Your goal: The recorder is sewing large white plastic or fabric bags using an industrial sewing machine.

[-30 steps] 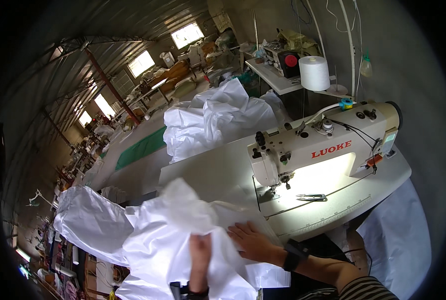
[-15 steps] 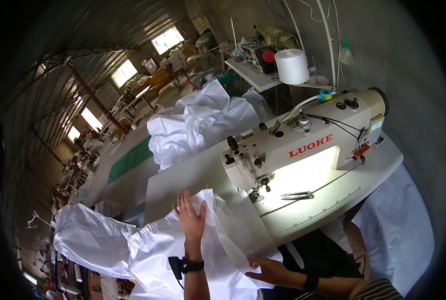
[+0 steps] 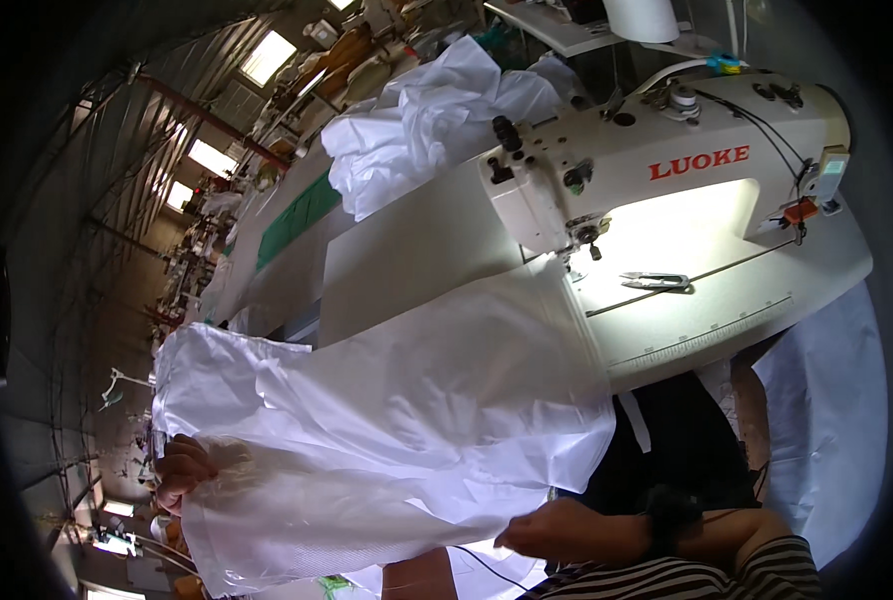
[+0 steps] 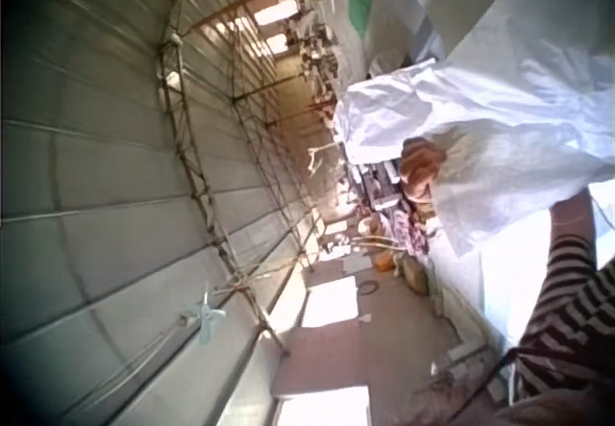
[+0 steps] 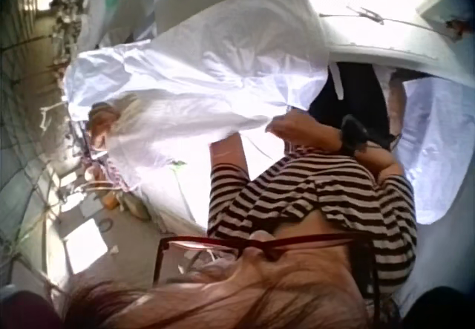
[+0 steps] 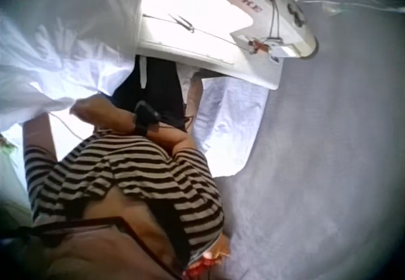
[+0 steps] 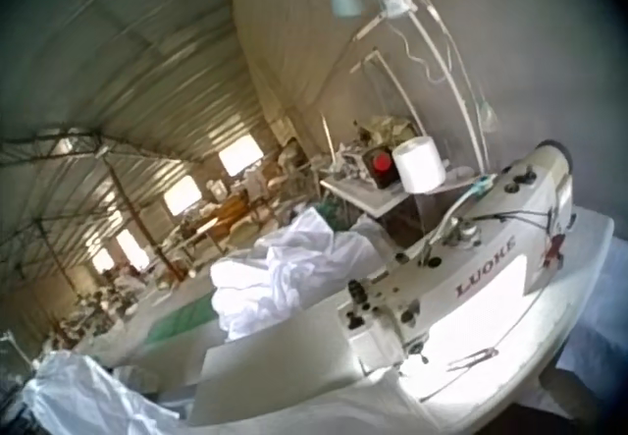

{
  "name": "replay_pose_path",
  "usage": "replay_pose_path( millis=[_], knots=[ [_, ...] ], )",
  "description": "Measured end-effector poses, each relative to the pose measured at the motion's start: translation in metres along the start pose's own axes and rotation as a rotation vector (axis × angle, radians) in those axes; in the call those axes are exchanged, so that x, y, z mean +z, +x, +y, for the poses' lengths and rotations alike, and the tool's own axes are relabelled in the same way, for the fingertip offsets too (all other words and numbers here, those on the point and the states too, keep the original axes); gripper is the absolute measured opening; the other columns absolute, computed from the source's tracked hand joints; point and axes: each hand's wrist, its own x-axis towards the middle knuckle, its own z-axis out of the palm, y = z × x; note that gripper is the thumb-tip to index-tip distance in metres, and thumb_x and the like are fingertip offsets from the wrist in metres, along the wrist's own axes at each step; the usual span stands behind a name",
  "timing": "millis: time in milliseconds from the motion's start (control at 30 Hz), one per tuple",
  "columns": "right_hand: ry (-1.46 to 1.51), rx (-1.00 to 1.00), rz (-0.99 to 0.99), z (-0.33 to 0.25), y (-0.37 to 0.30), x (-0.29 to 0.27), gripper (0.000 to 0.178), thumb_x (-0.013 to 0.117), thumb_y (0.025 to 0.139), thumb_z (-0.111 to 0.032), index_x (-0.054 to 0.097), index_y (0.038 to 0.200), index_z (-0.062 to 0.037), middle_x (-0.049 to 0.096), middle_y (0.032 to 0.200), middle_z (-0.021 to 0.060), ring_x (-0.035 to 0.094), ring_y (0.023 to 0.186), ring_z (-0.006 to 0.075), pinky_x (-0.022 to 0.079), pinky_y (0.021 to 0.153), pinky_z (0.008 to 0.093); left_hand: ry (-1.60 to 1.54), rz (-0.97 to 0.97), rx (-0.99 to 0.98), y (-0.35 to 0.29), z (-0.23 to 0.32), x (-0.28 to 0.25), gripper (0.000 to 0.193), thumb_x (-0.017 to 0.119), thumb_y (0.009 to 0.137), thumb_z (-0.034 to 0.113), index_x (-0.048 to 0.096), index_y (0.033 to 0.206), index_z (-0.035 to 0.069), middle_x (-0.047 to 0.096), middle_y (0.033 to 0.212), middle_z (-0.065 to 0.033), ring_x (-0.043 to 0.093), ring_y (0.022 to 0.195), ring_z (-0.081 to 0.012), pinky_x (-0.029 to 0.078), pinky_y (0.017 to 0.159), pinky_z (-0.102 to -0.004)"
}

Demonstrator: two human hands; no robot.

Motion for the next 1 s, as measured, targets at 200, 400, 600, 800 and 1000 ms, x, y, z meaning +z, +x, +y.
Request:
replay_pose_path(
  millis=[200, 400, 600, 800, 1000],
  knots=[
    [0.081, -0.237, 0.487, -0.012, 0.072, -0.014, 0.035, 0.073, 0.088, -0.022, 0.06, 0.12, -0.0102, 0.064, 0.117, 0.0092, 0.062, 0.11, 0.029, 0.051, 0.092, 0.0391, -0.117, -0.13, 0.052, 0.025, 0.031, -0.016, 0.027, 0.066, 0.087, 0.034, 0.053, 0.091, 0.01, 0.049, 0.076, -0.0025, 0.05, 0.065, -0.0174, 0.038, 0.057, -0.0326],
    [0.151, -0.251, 0.065, -0.015, 0.028, 0.017, 0.011, 0.066, 0.094, -0.021, 0.064, 0.098, -0.0111, 0.068, 0.092, 0.0088, 0.067, 0.087, 0.0255, 0.055, 0.076, 0.036, 0.102, -0.144, -0.086, 0.03, 0.051, -0.044, 0.026, 0.066, 0.086, 0.036, 0.053, 0.088, 0.014, 0.048, 0.074, -0.0021, 0.05, 0.063, -0.0164, 0.041, 0.056, -0.0325],
    [0.1, -0.239, 0.356, 0.003, 0.01, 0.005, 0.057, 0.077, 0.086, -0.032, 0.051, 0.132, -0.0114, 0.058, 0.133, 0.0089, 0.058, 0.119, 0.0297, 0.05, 0.098, 0.0403, 0.084, -0.056, -0.076, 0.022, 0.044, -0.035, 0.024, 0.068, 0.085, 0.032, 0.053, 0.089, 0.013, 0.048, 0.075, -0.0017, 0.05, 0.064, -0.0157, 0.043, 0.058, -0.0317],
    [0.413, -0.236, 0.134, -0.016, 0.058, 0.002, 0.048, 0.076, 0.088, -0.022, 0.055, 0.128, -0.0084, 0.059, 0.125, 0.0129, 0.053, 0.118, 0.0317, 0.044, 0.101, 0.0416, -0.01, -0.175, 0.007, 0.041, 0.026, -0.018, 0.025, 0.068, 0.086, 0.031, 0.052, 0.089, 0.012, 0.051, 0.077, -0.0031, 0.052, 0.063, -0.0151, 0.044, 0.054, -0.0284],
    [-0.16, -0.494, 0.483, 0.002, 0.014, -0.008, 0.019, 0.077, 0.086, -0.023, 0.061, 0.091, -0.0126, 0.062, 0.088, 0.0022, 0.064, 0.088, 0.0192, 0.052, 0.094, 0.0377, 0.031, -0.003, -0.094, 0.022, 0.021, -0.023, 0.022, 0.07, 0.086, 0.022, 0.053, 0.087, 0.009, 0.05, 0.075, -0.0045, 0.052, 0.063, -0.0149, 0.047, 0.053, -0.0259]
  ],
)
